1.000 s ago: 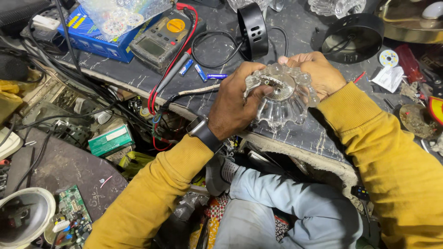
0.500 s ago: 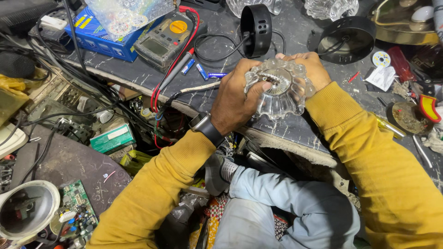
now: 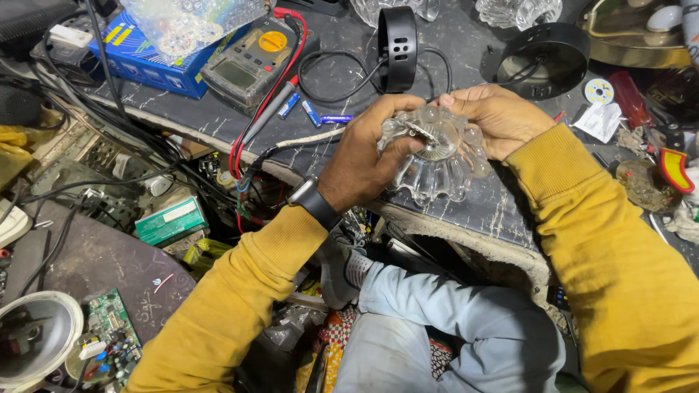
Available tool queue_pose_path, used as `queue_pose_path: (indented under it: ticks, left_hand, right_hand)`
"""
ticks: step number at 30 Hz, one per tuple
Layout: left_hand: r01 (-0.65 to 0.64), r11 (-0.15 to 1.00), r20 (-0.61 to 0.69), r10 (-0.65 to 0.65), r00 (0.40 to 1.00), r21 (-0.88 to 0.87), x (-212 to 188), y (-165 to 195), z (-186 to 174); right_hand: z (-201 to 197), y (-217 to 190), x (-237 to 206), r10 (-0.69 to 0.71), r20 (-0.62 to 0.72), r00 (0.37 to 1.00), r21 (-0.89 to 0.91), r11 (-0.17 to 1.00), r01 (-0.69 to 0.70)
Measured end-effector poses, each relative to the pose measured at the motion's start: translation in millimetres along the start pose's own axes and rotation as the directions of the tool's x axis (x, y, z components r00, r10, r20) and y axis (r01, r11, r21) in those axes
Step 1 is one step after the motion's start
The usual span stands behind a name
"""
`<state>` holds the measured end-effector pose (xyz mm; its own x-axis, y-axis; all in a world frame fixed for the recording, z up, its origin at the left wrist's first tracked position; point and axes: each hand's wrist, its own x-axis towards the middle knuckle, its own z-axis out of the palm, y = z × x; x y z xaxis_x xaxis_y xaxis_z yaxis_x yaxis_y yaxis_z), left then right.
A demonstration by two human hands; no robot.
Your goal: The person assembles a glass light fixture at a cluttered repair bench. They fit a bulb holder into the glass shade, strip and trim a red wire with pliers, insert a metal fitting, and twist the fixture parts together by hand, then set the assembled lamp on the bench.
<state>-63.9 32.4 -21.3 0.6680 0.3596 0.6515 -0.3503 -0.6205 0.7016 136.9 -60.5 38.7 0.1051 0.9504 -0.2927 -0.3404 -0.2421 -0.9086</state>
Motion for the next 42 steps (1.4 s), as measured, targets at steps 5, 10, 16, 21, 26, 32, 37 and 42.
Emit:
queue_pose_path:
  ticks: [5, 10, 16, 21, 26, 32, 37, 42]
  left_hand:
    - [0.050, 0.995, 0.002, -0.050, 0.999, -0.084, 2.6, -7.0, -0.7]
    - [0.147, 0.983, -0.015, -0.149, 0.989, -0.106, 1.4, -13.0, 1.7]
    - [0.028, 1.000, -0.039, -0.027, 0.999, 0.010, 1.8, -13.2, 2.1]
    - [0.026, 1.000, -0.046, -0.027, 0.999, -0.003, 1.3, -6.8, 1.6]
    - [0.259, 0.956, 0.017, -0.260, 0.966, -0.138, 0.4, -3.7, 2.1]
    - [0.104, 0.991, -0.023, -0.107, 0.994, -0.086, 1.3, -3.6, 1.8]
    - [0.228, 0.925, 0.041, -0.227, 0.973, -0.305, 3.4, 0.0, 1.6]
    - [0.243, 0.923, 0.060, -0.236, 0.970, -0.297, 3.5, 3.5, 3.4]
  right_hand:
    - [5.1, 10.0, 5.0, -0.113, -0.051, 0.992, 0.049, 0.992, 0.115]
    - [5.3, 15.7, 5.1, -0.369, 0.263, 0.891, 0.269, 0.915, 0.300]
    - [13.4, 16.6, 9.1, -0.258, -0.324, 0.910, -0.136, 0.965, 0.225]
    - [30.7, 17.9, 8.1, -0.330, -0.371, 0.868, -0.128, 0.944, 0.304]
    - [49.3, 16.2, 6.2, -0.305, -0.578, 0.757, -0.166, 0.952, 0.257]
    - [57.3, 10.5, -1.1, -0.283, -0.654, 0.702, -0.205, 0.959, 0.195]
    - [45.0, 16.4, -0.5, -0.381, -0.434, 0.817, -0.036, 0.913, 0.407]
    - [28.1, 17.6, -6.0, -0.403, -0.483, 0.777, -0.419, 0.886, 0.199]
